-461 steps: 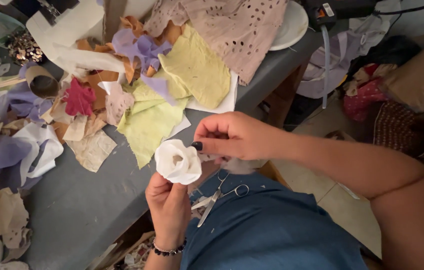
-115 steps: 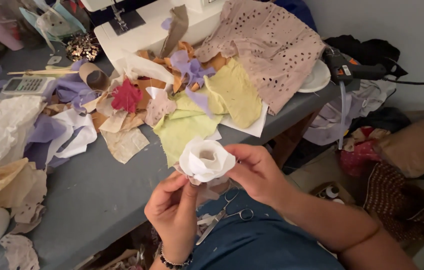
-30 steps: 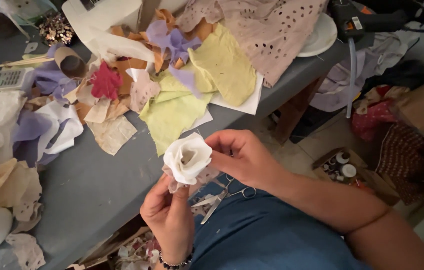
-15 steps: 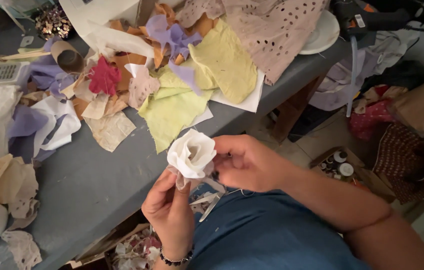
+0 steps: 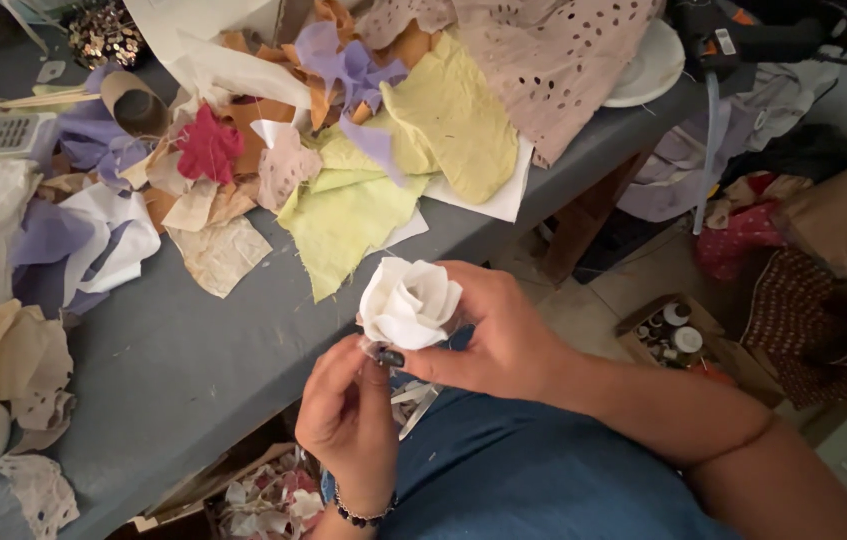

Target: Cutting fabric scraps and using a hot glue gun to assemble a decorative fabric rose on a stem.

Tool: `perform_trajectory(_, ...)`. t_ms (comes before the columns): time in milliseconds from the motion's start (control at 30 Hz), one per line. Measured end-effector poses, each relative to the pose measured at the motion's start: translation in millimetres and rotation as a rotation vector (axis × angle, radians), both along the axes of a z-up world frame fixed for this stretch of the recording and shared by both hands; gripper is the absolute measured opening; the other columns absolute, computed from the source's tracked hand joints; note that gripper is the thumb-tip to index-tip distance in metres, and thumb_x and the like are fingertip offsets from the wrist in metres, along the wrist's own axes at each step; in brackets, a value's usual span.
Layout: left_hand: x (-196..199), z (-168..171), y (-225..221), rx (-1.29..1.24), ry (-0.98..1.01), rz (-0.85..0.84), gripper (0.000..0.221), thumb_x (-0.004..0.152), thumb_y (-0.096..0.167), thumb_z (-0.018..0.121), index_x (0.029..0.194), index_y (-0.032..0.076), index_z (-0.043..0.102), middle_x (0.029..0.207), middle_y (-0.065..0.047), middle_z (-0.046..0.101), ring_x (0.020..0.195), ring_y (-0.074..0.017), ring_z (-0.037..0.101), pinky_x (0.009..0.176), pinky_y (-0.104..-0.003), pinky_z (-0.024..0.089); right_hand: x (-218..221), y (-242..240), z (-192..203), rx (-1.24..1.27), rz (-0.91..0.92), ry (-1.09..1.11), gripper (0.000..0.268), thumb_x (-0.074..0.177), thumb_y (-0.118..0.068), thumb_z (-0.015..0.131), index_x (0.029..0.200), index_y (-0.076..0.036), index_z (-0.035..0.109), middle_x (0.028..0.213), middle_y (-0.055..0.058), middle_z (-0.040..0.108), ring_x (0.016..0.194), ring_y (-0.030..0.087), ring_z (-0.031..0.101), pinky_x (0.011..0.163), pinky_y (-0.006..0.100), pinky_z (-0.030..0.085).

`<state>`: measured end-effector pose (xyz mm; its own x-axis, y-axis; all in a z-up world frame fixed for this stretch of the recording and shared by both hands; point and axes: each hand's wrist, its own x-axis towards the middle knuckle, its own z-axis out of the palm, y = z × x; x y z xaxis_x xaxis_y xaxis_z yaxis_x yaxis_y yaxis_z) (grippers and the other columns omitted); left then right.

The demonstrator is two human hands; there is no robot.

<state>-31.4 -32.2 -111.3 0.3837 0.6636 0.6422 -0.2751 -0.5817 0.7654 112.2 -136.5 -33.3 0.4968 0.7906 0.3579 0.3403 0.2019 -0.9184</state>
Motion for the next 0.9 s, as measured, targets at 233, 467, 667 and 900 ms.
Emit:
perform_trajectory(233, -0.2, 29.2, -7.8, -0.305, -0.038, -0.138, 0.044, 0.1, -0.004, 0.054, 0.138, 0.011, 0.037, 0.113, -0.023, 0.071, 0.107, -0.0236, 0.072, 0.088, -0.032, 0.065, 5.2, -1.2, 0.8, 0.05, 0.12, 0.187, 0.026, 0.085, -0.013, 0.077, 0.108, -0.005, 0.068, 0.101, 0.002, 0.072, 0.096, 0.011, 0.068, 0.08, 0.028, 0.056)
perform_trajectory(467, -7.5, 24.5, 3.8, -0.417, 0.197, -0.12, 0.028, 0.093, 0.006, 0.068, 0.118, -0.005, 0.074, 0.114, -0.017, 0.078, 0.1, -0.0156, 0.071, 0.087, -0.029, 0.059, 13.9, -2.4, 0.3, -0.005, 0.205, 0.113, 0.03, 0.082, -0.014, 0.081, 0.108, -0.006, 0.067, 0.101, 0.0, 0.062, 0.089, 0.008, 0.065, 0.073, 0.024, 0.054)
perform_trajectory(667, -6.6, 30.5, 6.9, -0.691, 0.124, -0.237, 0.04, 0.085, 0.0, 0.075, 0.124, -0.007, 0.071, 0.114, -0.018, 0.078, 0.101, -0.0168, 0.07, 0.09, -0.033, 0.062, 23.2, -3.2, 3.8, -0.076, 0.294, 0.026, 0.029, 0.085, -0.02, 0.079, 0.108, -0.009, 0.066, 0.102, 0.0, 0.058, 0.09, 0.01, 0.062, 0.076, 0.024, 0.05)
perform_trajectory(900, -8.4, 34.3, 8.9, -0.601, 0.282, -0.309, 0.021, 0.09, 0.006, 0.074, 0.107, -0.004, 0.079, 0.097, -0.011, 0.079, 0.084, -0.0121, 0.064, 0.075, -0.027, 0.055, 37.5, -2.1, 8.4, -0.154, 0.387, -0.112, 0.021, 0.088, -0.024, 0.079, 0.103, -0.011, 0.07, 0.099, 0.0, 0.054, 0.084, 0.012, 0.064, 0.071, 0.026, 0.053)
